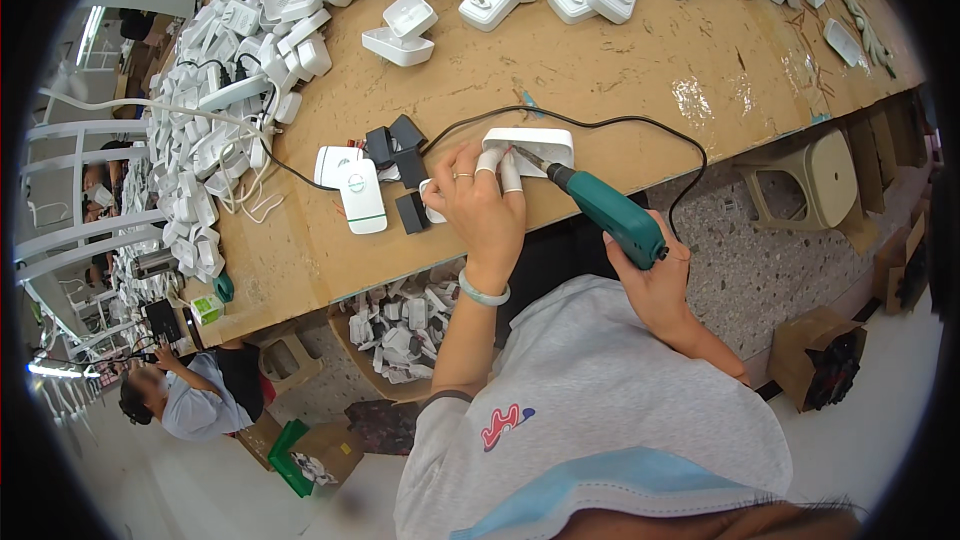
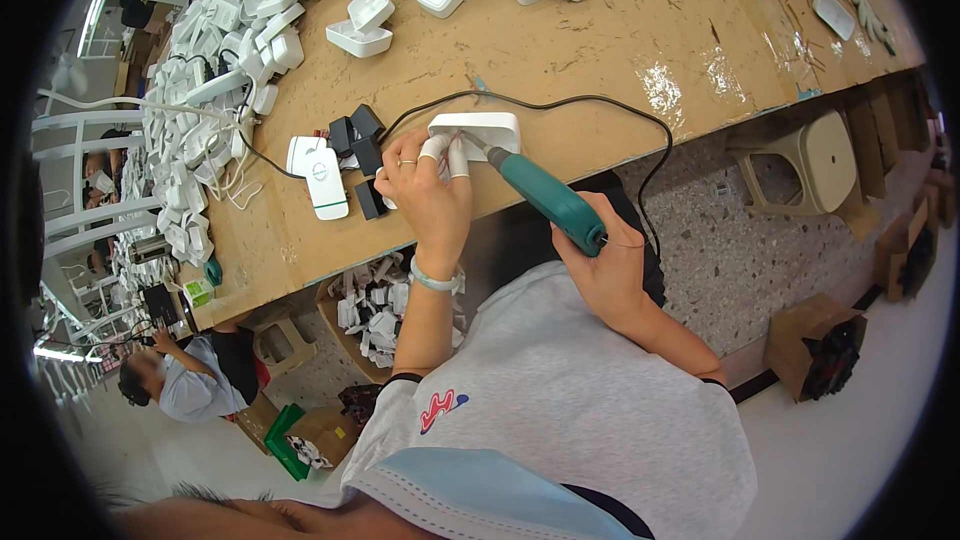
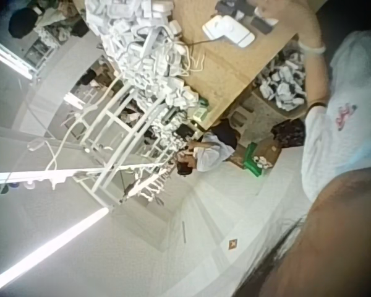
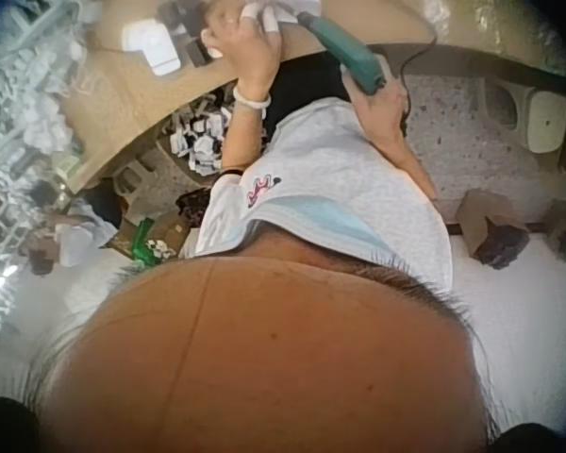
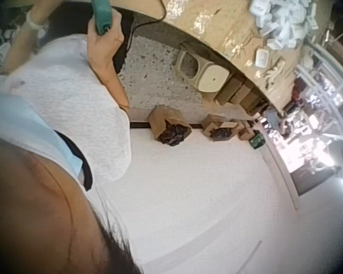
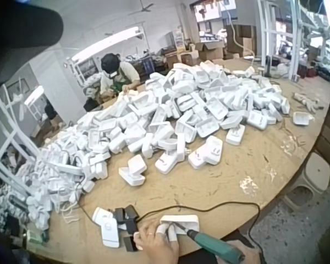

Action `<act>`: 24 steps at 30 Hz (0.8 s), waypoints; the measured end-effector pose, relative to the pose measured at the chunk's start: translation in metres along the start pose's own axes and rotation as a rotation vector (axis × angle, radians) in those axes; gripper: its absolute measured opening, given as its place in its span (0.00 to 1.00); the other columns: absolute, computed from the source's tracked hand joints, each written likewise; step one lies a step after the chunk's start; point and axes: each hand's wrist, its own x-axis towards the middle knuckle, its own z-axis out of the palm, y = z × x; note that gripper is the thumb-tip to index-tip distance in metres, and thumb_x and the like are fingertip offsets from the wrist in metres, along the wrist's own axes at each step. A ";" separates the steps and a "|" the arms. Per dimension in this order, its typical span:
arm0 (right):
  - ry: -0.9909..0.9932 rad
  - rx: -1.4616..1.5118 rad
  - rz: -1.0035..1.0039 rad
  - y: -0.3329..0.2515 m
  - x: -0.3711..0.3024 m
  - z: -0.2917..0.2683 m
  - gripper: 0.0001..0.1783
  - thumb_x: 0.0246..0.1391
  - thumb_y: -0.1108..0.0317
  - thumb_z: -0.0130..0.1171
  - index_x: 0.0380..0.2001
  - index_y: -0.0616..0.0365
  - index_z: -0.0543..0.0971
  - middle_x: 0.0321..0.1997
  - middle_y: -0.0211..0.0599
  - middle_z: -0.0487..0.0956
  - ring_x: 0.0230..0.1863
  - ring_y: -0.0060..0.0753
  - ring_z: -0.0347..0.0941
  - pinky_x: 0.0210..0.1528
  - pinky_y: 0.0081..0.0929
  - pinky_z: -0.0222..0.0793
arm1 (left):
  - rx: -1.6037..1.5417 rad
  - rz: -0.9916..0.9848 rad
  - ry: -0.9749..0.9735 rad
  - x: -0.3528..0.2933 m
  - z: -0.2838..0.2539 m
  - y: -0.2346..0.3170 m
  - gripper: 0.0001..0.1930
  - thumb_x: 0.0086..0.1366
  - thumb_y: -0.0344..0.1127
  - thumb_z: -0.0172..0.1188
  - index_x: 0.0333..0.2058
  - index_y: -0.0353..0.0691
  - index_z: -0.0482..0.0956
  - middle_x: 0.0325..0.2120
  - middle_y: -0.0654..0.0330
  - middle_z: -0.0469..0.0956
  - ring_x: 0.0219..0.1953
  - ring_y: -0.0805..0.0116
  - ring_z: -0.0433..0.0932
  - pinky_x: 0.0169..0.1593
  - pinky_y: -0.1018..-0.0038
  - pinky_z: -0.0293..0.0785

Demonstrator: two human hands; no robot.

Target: Assemble electronic components into plastic housings using an electric screwdriver.

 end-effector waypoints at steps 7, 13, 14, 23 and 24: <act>0.023 -0.018 -0.009 -0.004 -0.001 0.003 0.14 0.55 0.75 0.67 0.44 0.61 0.77 0.33 0.42 0.81 0.32 0.31 0.78 0.39 0.25 0.73 | -0.006 -0.005 -0.006 -0.001 0.000 -0.001 0.12 0.53 0.28 0.67 0.38 0.40 0.85 0.45 0.62 0.80 0.51 0.58 0.73 0.55 0.57 0.56; 0.000 -0.028 0.009 0.003 -0.003 0.002 0.14 0.55 0.74 0.67 0.44 0.60 0.76 0.33 0.41 0.81 0.33 0.30 0.79 0.39 0.25 0.73 | 0.002 -0.004 0.005 -0.001 0.001 0.000 0.12 0.52 0.28 0.66 0.38 0.40 0.85 0.44 0.63 0.81 0.50 0.58 0.73 0.55 0.57 0.56; 0.000 -0.028 0.010 0.003 -0.003 0.002 0.14 0.55 0.74 0.67 0.44 0.60 0.76 0.33 0.41 0.81 0.33 0.30 0.79 0.39 0.25 0.73 | 0.002 -0.004 0.004 -0.001 0.001 0.000 0.12 0.52 0.28 0.66 0.38 0.40 0.85 0.44 0.63 0.81 0.50 0.58 0.73 0.55 0.57 0.56; 0.022 -0.025 0.025 -0.004 -0.008 -0.003 0.13 0.56 0.73 0.68 0.43 0.60 0.77 0.31 0.38 0.81 0.31 0.25 0.78 0.37 0.24 0.73 | -0.001 0.009 0.017 -0.001 0.003 -0.001 0.11 0.53 0.30 0.67 0.38 0.40 0.85 0.43 0.63 0.81 0.49 0.58 0.73 0.54 0.57 0.56; 0.022 -0.031 0.017 -0.005 -0.009 -0.004 0.13 0.56 0.73 0.68 0.43 0.60 0.77 0.31 0.37 0.81 0.31 0.25 0.78 0.37 0.24 0.73 | -0.008 0.005 0.020 -0.001 0.003 -0.002 0.11 0.54 0.30 0.67 0.38 0.40 0.85 0.44 0.63 0.81 0.49 0.58 0.73 0.54 0.57 0.56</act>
